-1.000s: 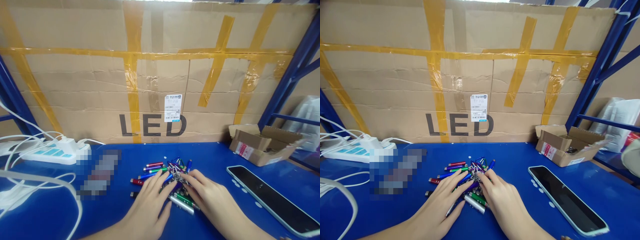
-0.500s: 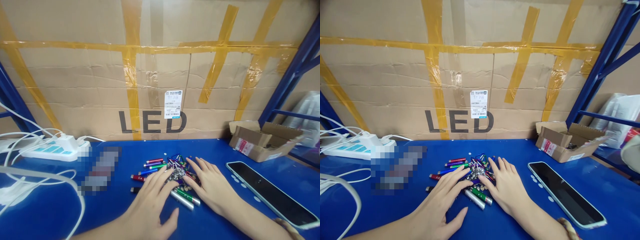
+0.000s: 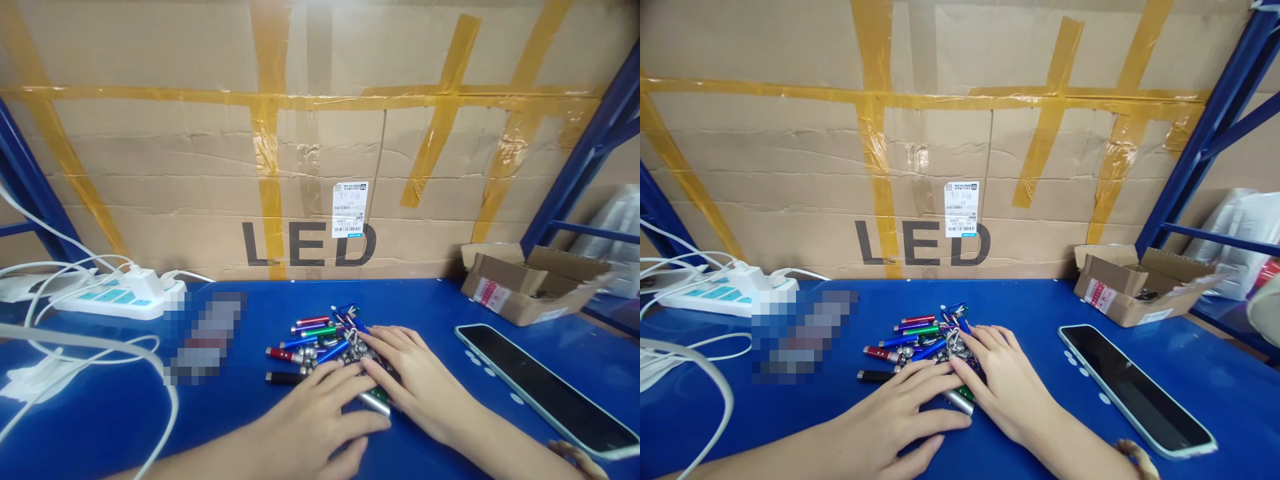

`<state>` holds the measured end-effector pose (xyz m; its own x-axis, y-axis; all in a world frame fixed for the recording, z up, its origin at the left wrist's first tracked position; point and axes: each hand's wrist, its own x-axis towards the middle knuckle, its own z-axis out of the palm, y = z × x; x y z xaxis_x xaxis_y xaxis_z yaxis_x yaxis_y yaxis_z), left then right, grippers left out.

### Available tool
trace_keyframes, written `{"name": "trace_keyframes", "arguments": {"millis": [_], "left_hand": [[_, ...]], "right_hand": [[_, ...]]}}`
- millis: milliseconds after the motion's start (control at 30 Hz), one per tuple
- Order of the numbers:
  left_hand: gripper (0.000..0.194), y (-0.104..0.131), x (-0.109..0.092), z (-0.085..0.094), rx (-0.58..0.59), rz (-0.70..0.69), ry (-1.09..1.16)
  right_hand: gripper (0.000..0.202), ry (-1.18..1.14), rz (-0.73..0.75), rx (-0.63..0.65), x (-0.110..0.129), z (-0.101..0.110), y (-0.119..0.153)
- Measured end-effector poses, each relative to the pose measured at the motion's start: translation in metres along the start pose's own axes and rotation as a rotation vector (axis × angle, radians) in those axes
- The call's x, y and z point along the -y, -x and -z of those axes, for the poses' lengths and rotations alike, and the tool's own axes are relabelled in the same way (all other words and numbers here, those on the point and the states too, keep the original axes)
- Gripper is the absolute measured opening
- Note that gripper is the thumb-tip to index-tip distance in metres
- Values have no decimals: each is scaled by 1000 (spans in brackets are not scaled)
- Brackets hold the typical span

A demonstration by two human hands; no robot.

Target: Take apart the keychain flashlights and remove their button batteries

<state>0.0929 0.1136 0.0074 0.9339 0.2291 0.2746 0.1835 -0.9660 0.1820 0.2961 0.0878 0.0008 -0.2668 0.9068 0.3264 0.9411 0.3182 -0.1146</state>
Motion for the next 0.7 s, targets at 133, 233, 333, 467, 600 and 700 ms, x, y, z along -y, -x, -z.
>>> {"name": "trace_keyframes", "arguments": {"millis": [133,233,333,467,600,700], "left_hand": [[31,-2,1,2,30,20,23],[36,-2,1,0,26,76,54],[39,0,1,-5,-21,159,66],[45,3,4,-16,-83,227,45],[53,4,6,-22,-134,317,-40],[52,4,7,-22,-110,386,-74]], "right_hand": [[48,-90,-20,35,1,1,2],[48,-138,-37,68,1,1,2],[49,-171,-50,81,1,0,2],[50,-179,-53,85,4,-1,3],[46,-172,-53,63,4,-2,3],[43,-153,-38,43,1,-5,4]]}}
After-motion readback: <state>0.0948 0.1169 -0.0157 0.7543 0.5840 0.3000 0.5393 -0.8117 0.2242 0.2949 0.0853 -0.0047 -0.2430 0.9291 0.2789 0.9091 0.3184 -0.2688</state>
